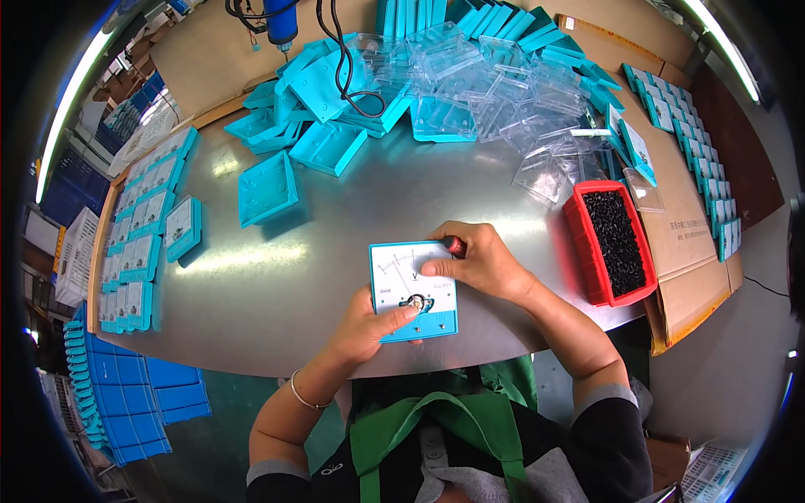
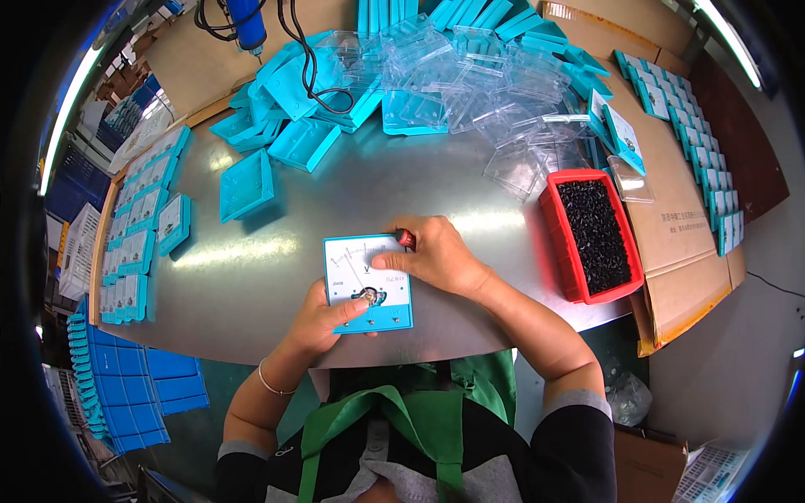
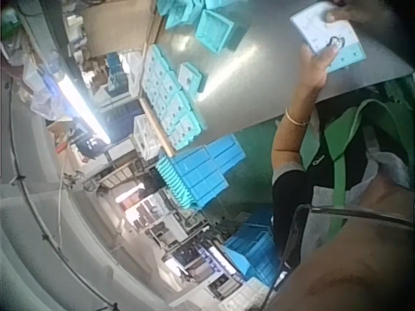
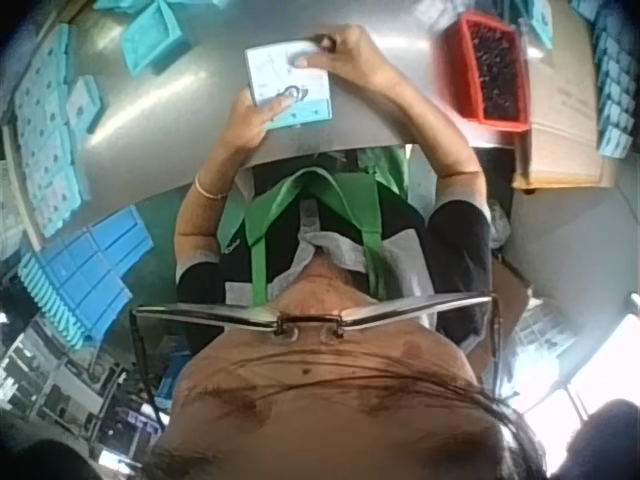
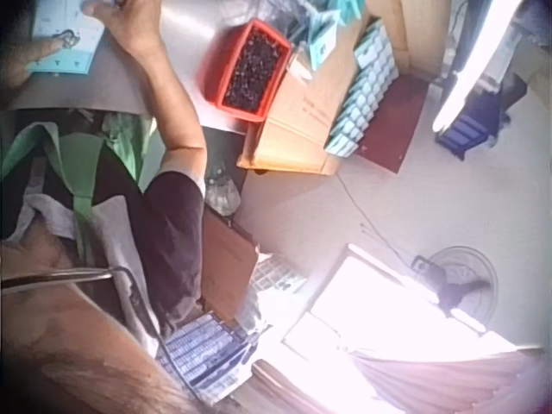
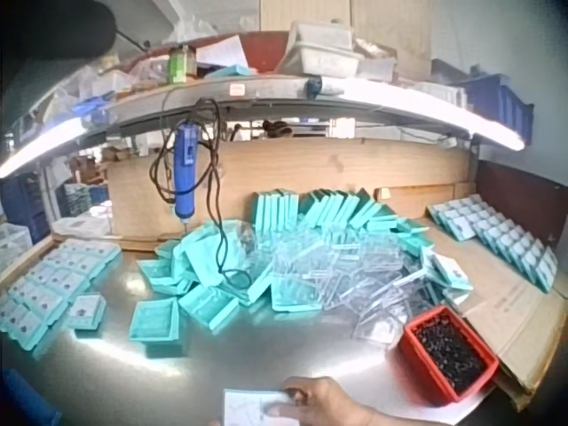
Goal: The person assembles small teal-colored electronic devices at a workstation. They use a screwdriver to tighten screws on the internal mechanism, place a clear plastic cover over the face, and then close the teal casing. The completed units are stacked on the table.
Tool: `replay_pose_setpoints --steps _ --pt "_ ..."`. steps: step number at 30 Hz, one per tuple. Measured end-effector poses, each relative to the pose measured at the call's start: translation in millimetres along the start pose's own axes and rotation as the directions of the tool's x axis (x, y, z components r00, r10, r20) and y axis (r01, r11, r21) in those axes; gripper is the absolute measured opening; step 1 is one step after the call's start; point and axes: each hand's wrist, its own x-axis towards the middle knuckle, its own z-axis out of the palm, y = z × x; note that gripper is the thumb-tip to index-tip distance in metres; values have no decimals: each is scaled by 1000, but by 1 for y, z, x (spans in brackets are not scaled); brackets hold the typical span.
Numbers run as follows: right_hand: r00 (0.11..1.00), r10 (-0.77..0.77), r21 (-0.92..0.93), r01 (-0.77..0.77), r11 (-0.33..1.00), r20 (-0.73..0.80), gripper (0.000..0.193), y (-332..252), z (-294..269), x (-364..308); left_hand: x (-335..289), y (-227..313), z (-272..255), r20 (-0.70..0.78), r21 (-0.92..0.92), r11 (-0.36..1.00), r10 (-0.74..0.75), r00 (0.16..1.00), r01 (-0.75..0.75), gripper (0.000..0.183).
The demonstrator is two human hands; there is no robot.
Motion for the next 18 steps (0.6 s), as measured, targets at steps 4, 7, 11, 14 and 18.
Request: replay_pose_setpoints --steps 4,7,11,14,18 --pt "990 127 10 -128 992 54 30 18 -4 24 -1 6 -8 -17 241 969 57 998 -51 43" --pt "980 154 -283 -184 941 -125 28 25 -16 57 3 6 -40 -10 657 704 365 931 -269 40" --pt "957 -125 -692 -95 715 -261 47 76 -21 90 22 19 -54 -257 453 841 440 860 -295 35" --pt "978 -38 -743 -130 656 -205 55 87 -20 106 24 24 -58 -314 160 937 348 883 -312 36" --pt "964 -141 -766 -87 636 -227 51 64 -9 109 16 19 -56 -287 216 922 376 881 -323 35"
